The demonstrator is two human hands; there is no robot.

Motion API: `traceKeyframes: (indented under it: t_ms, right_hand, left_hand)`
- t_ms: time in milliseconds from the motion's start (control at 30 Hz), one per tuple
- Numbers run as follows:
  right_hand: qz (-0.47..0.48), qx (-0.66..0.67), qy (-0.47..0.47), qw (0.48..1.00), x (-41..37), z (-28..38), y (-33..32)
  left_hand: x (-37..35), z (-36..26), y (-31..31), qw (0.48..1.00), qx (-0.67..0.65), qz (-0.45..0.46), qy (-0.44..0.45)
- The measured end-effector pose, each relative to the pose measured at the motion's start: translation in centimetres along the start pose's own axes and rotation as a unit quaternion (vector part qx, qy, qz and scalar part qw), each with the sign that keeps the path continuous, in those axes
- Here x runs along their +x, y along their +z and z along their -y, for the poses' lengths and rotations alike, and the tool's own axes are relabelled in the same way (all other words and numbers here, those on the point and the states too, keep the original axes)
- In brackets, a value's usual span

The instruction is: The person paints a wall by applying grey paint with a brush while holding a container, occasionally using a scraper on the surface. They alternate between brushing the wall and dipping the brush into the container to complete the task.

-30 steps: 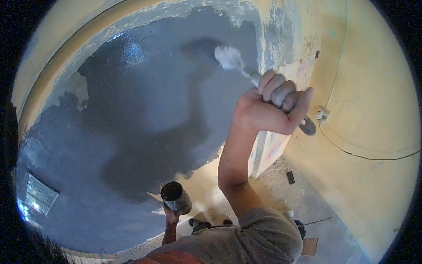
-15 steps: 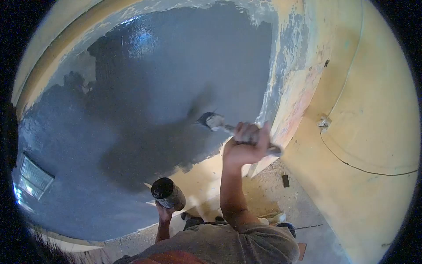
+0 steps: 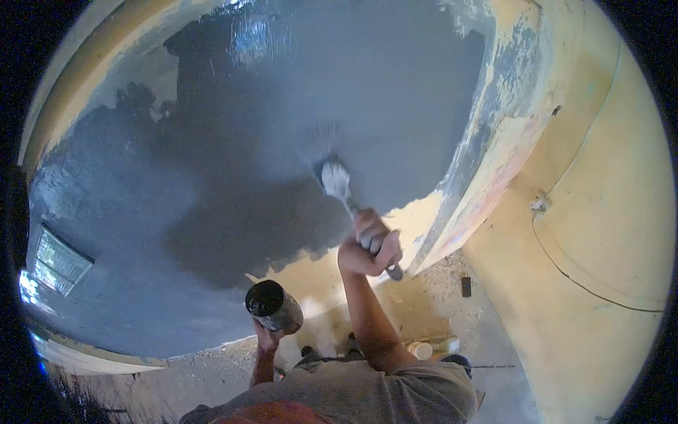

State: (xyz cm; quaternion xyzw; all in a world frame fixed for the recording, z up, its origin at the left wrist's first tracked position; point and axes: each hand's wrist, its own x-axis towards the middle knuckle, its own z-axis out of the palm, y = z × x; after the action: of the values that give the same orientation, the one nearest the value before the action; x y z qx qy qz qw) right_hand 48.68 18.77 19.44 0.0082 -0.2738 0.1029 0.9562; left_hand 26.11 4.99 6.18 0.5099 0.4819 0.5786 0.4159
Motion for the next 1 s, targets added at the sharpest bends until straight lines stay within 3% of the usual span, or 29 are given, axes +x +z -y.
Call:
traceKeyframes:
  t_ms: [67, 100, 133, 200, 267, 300, 367, 433, 500, 567, 633, 667, 733, 767, 833, 867, 900, 933, 967, 1000]
  right_hand:
    - [-0.055, -0.063, 0.086, 0.993, -4.3, 2.4, -3.6]
    - [-0.067, -0.136, 0.098, 0.984, -6.6, 2.7, -6.3]
    - [-0.071, -0.147, 0.101, 0.981, -8.6, 2.4, -9.3]
    - [-0.097, -0.256, 0.231, 0.934, -12.0, 2.8, -14.2]
    - [-0.143, -0.392, 0.240, 0.877, -12.1, 2.4, -14.6]
    - [-0.223, -0.335, 0.208, 0.892, -11.6, 1.2, -13.8]
    - [-0.261, -0.198, 0.220, 0.919, -8.8, -0.5, -12.8]
    - [-0.251, -0.142, 0.164, 0.943, -3.8, -1.7, -5.7]
    - [-0.277, -0.061, 0.095, 0.954, 2.5, -2.2, 1.5]
    - [-0.237, -0.098, -0.028, 0.966, 7.0, 0.6, 10.4]
    - [-0.130, 0.075, -0.119, 0.982, 8.3, 3.7, 15.2]
    - [-0.129, 0.075, -0.120, 0.982, 7.9, 4.6, 16.2]
    - [-0.039, 0.140, -0.123, 0.982, 6.5, 6.2, 17.4]
    - [-0.019, 0.130, -0.136, 0.982, 4.8, 5.7, 16.4]
    - [-0.157, 0.034, -0.112, 0.981, -0.8, 3.3, 15.1]
    - [-0.206, -0.029, -0.029, 0.978, -3.9, 1.6, 11.6]
    - [-0.179, -0.035, -0.034, 0.983, -7.2, -0.5, 5.4]
    - [-0.085, -0.069, -0.010, 0.994, -10.2, 0.5, 0.6]
    - [-0.249, -0.129, 0.036, 0.959, -12.8, 0.8, -0.1]
    - [-0.218, -0.168, 0.049, 0.960, -15.7, 0.6, -4.0]
  left_hand:
    - [-0.5, 0.7, -1.4, 0.997, -0.076, 0.000, -0.008]
    - [-0.7, 2.5, -2.6, 0.995, -0.073, -0.019, -0.073]
    - [-1.0, 2.1, -3.2, 0.994, -0.070, -0.016, -0.084]
    - [0.0, 0.7, -4.1, 0.998, -0.017, 0.055, 0.021]
    - [-0.2, -0.3, -5.1, 0.997, -0.015, 0.073, 0.023]
    - [-0.4, -0.9, -5.8, 0.995, -0.014, 0.087, 0.035]
    - [-1.3, -2.4, -7.4, 0.995, -0.031, 0.093, 0.034]
    - [-2.6, -1.9, -8.9, 0.993, -0.054, 0.097, 0.030]
    - [-4.8, 0.9, -11.4, 0.993, -0.100, 0.021, 0.050]
    - [-6.3, 2.4, -14.4, 0.998, -0.058, 0.029, 0.008]
    - [-8.3, 4.5, -17.3, 0.999, -0.015, 0.033, -0.038]
    - [-9.4, 6.1, -18.7, 0.998, 0.009, 0.018, -0.054]
    - [-10.2, 9.1, -21.2, 0.997, 0.034, 0.002, -0.068]
    - [-10.7, 10.6, -22.6, 0.995, 0.094, -0.011, -0.042]
    - [-11.3, 10.2, -23.9, 0.988, 0.153, -0.025, -0.022]
    - [-11.2, 9.0, -24.3, 0.993, 0.117, 0.000, -0.022]
    - [-10.6, 7.5, -24.3, 0.996, 0.081, 0.024, -0.021]
    - [-10.0, 6.8, -24.0, 0.996, 0.080, 0.023, -0.021]
    - [-9.4, 6.1, -23.5, 0.998, 0.053, -0.025, -0.012]
    - [-9.0, 5.3, -23.3, 0.997, 0.029, -0.071, -0.004]
